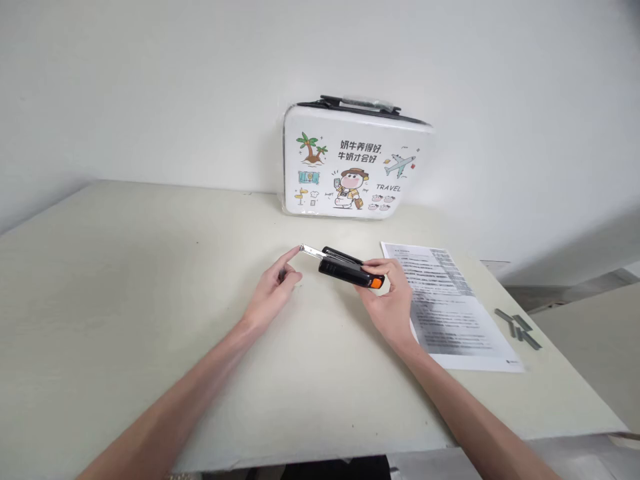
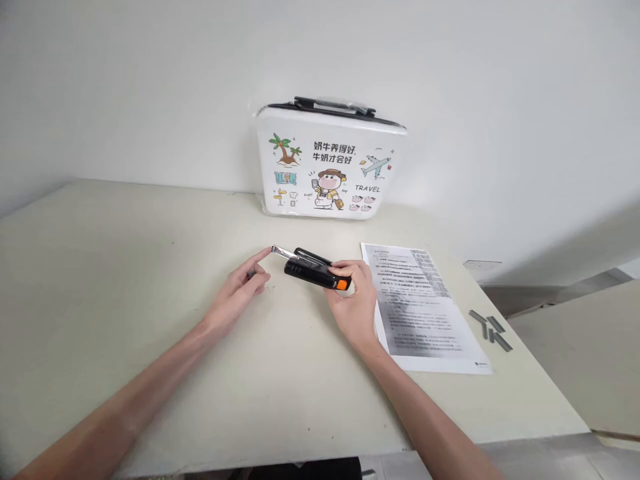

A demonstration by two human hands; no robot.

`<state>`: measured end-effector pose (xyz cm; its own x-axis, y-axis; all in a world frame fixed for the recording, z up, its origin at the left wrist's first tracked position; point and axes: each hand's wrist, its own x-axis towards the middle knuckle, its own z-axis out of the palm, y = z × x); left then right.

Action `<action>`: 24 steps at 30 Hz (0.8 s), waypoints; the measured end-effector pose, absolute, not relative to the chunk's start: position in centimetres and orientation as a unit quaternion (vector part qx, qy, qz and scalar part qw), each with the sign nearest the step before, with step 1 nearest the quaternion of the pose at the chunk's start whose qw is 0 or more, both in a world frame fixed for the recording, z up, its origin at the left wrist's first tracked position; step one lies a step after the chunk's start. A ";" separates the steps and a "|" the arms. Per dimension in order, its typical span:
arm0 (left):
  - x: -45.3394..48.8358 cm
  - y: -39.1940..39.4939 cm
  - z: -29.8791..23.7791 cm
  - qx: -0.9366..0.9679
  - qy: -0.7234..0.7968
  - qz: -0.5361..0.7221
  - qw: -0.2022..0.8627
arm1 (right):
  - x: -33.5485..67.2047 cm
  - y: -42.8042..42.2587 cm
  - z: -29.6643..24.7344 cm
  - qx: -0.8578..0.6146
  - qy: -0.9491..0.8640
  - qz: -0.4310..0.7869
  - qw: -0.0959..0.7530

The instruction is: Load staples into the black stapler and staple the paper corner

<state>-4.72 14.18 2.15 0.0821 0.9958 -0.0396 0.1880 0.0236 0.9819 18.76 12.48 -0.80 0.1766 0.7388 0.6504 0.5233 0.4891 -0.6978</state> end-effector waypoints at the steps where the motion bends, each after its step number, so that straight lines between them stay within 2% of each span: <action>1: -4.7 14.1 2.3 0.559 0.525 0.421 0.485 | 18.8 12.5 -0.9 -0.495 -0.632 0.099 0.588; 16: -4.5 14.1 0.9 0.610 0.469 0.418 0.483 | 18.9 12.5 -1.2 -0.511 -0.627 0.130 0.573; 24: -5.1 14.7 1.2 0.575 0.542 0.435 0.431 | 18.8 12.8 -1.4 -0.536 -0.593 0.251 0.546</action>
<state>-5.07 14.70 1.19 0.0324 0.9989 0.0337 0.2491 -0.0408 0.9676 18.85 12.82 -1.44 0.1718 0.9097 0.3781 0.3612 0.2989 -0.8833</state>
